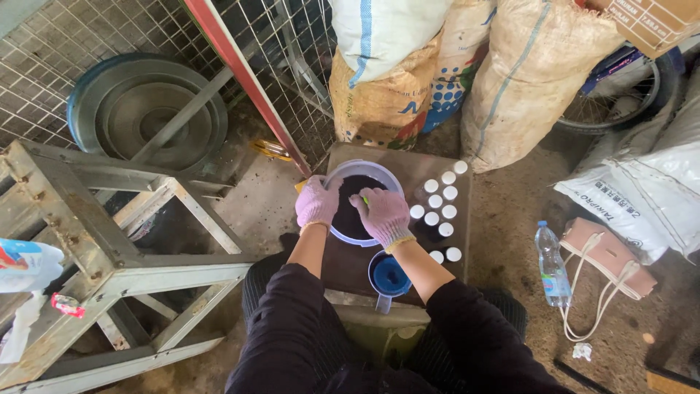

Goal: The person scoops a dark liquid from a white bucket using a green ladle and pours it into a blue measuring cup. They then stir the contents of the bucket with the ladle. The person repeats the scooping and pouring process multiple times.

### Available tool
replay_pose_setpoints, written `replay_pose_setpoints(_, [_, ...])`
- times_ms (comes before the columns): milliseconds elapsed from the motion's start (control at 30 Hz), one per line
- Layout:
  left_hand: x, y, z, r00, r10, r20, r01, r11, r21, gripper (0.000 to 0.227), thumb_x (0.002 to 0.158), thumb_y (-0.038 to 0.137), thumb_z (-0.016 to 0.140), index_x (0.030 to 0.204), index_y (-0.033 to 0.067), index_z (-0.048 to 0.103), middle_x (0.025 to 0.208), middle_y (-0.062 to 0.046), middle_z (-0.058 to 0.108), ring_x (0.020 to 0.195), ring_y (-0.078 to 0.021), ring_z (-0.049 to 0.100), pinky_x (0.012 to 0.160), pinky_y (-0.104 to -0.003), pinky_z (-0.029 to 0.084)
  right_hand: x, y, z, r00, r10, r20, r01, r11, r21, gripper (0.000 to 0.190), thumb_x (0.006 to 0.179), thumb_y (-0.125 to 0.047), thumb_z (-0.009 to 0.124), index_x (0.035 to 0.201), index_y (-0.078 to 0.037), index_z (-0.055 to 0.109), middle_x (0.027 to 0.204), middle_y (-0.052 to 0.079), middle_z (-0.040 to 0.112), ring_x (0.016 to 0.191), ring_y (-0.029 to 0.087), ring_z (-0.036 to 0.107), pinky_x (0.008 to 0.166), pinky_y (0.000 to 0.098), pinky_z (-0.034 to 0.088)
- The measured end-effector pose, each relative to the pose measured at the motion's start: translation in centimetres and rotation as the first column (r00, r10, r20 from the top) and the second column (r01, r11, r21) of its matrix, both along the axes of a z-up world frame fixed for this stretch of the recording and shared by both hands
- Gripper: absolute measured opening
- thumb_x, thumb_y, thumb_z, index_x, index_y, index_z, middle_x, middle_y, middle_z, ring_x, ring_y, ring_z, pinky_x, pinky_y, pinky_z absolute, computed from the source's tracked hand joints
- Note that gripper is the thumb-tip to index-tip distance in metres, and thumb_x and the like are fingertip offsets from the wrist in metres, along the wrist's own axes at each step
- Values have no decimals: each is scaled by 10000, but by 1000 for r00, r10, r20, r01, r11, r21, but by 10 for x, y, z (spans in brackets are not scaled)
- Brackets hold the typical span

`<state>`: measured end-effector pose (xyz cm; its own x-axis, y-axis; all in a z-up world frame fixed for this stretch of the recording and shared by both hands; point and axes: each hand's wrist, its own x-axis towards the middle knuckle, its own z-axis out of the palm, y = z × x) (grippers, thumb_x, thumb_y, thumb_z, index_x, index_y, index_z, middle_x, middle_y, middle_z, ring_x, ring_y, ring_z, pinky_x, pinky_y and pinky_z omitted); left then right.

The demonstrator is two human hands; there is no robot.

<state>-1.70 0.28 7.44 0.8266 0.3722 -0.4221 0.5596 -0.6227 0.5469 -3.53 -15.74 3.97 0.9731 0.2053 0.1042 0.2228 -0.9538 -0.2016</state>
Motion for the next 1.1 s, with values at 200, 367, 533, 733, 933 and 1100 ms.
replay_pose_setpoints(200, [-4, -2, 11, 1000, -10, -12, 10, 1000, 11, 455, 927, 617, 617, 1161, 239, 715, 1152, -68, 763, 1170, -285, 704, 1017, -444, 554, -7, 1, 30, 999, 32, -28, -28, 992, 123, 318, 1001, -550, 511, 1061, -316, 717, 918, -19, 764, 881, 207, 764, 811, 356, 586])
replay_pose_setpoints(367, [-5, -1, 15, 1000, -17, 4, 17, 1000, -8, 451, 923, 623, 615, 1140, 241, 721, 1145, -82, 762, 1172, -298, 700, 1016, -447, 552, -13, -4, 46, 976, 50, -211, -12, 985, 175, 430, 1009, -599, 430, 1057, -288, 722, 930, 28, 773, 876, 276, 763, 845, 416, 585])
replay_pose_setpoints(533, [-9, -2, 29, 1000, -15, -10, 14, 999, -45, 501, 933, 639, 583, 1180, 220, 704, 1185, -96, 749, 1203, -302, 684, 1046, -455, 536, -14, -3, 39, 997, -10, -74, 17, 995, 99, 413, 979, -617, 480, 885, -286, 708, 693, 2, 729, 716, 243, 760, 692, 358, 601])
replay_pose_setpoints(733, [10, -1, -33, 998, -32, 59, 20, 979, 205, 560, 895, 701, 625, 1285, 305, 564, 1316, -52, 630, 1207, -318, 661, 981, -485, 570, -6, -5, 27, 999, -34, -33, 41, 971, 236, 392, 980, -603, 526, 808, -288, 685, 597, -25, 670, 642, 203, 741, 603, 311, 576])
replay_pose_setpoints(933, [-4, -19, -9, 589, -381, 712, -116, 833, 542, 795, 768, 354, 843, 1471, 201, 503, 1328, -82, 569, 1240, -319, 597, 1015, -444, 513, -6, -5, 17, 990, -140, -19, 137, 920, 368, 274, 949, -558, 596, 833, -336, 706, 617, -104, 693, 704, 125, 744, 662, 248, 583])
replay_pose_setpoints(1100, [36, -85, 61, 70, -475, 877, -3, 879, 476, 250, 852, 251, 724, 1097, 248, 675, 896, 39, 598, 783, -203, 667, 720, -332, 541, -27, -2, 121, 998, -50, -42, 63, 901, 428, 304, 973, -321, 535, 999, -120, 761, 1032, 110, 775, 1062, 320, 717, 932, 444, 585])
